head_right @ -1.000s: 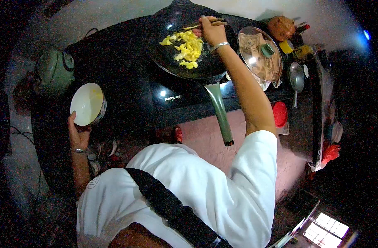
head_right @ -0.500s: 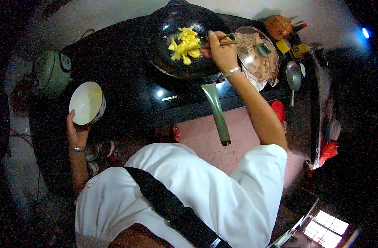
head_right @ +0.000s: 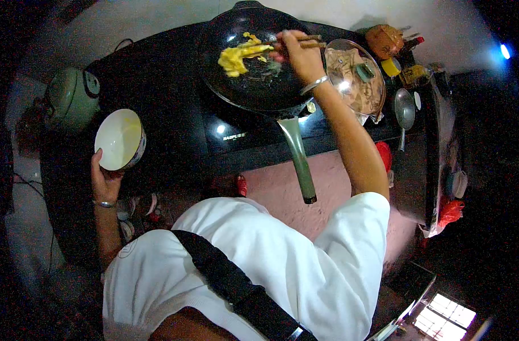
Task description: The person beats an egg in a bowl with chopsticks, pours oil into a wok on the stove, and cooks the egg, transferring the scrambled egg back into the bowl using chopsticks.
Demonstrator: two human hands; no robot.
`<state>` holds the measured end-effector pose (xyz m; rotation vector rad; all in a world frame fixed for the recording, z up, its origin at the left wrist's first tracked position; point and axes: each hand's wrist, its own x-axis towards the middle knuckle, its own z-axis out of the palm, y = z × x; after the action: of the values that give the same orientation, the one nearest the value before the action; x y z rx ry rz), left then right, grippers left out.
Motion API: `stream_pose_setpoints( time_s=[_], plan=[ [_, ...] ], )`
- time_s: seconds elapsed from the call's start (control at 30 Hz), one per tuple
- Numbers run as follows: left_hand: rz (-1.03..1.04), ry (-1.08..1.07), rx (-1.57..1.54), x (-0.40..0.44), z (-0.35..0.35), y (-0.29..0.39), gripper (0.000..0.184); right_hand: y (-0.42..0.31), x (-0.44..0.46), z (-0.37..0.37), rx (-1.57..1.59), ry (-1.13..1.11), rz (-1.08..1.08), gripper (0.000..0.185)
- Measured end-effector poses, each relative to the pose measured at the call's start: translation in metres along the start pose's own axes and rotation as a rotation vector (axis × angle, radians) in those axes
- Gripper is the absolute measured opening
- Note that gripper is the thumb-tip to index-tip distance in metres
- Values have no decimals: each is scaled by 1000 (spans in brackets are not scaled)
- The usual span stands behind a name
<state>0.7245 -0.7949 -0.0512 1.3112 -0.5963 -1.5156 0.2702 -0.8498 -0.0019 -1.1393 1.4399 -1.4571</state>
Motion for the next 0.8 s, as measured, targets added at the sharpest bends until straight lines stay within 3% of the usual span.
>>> stream_pose_setpoints(
  time_s=[0.17, 0.27, 0.43, 0.53, 0.63, 0.73, 0.8],
  plan=[
    [4, 19, -13, -2, 1, -1, 54, 27, 44, -31, -695, 75, -290, 30],
    [8, 24, -18, -4, 3, 0, 53, 48, 37, -19, -717, 28, -378, 31],
    [-2, 36, -26, -4, 2, 0, 50, 0, 1, -2, -210, -237, -48, 32],
    [-63, -40, -119, 3, -14, -3, 48, -6, 10, -24, -263, -84, -108, 30],
    [-1, 29, -37, -2, -4, -3, 49, 26, 30, -49, -751, 27, -205, 28],
    [-22, 36, -24, -5, -1, 1, 49, 44, 22, -38, -755, -22, -451, 27],
    [-7, 23, -36, -6, 0, 1, 49, 32, 15, -27, -670, -48, -330, 26]
  ],
)
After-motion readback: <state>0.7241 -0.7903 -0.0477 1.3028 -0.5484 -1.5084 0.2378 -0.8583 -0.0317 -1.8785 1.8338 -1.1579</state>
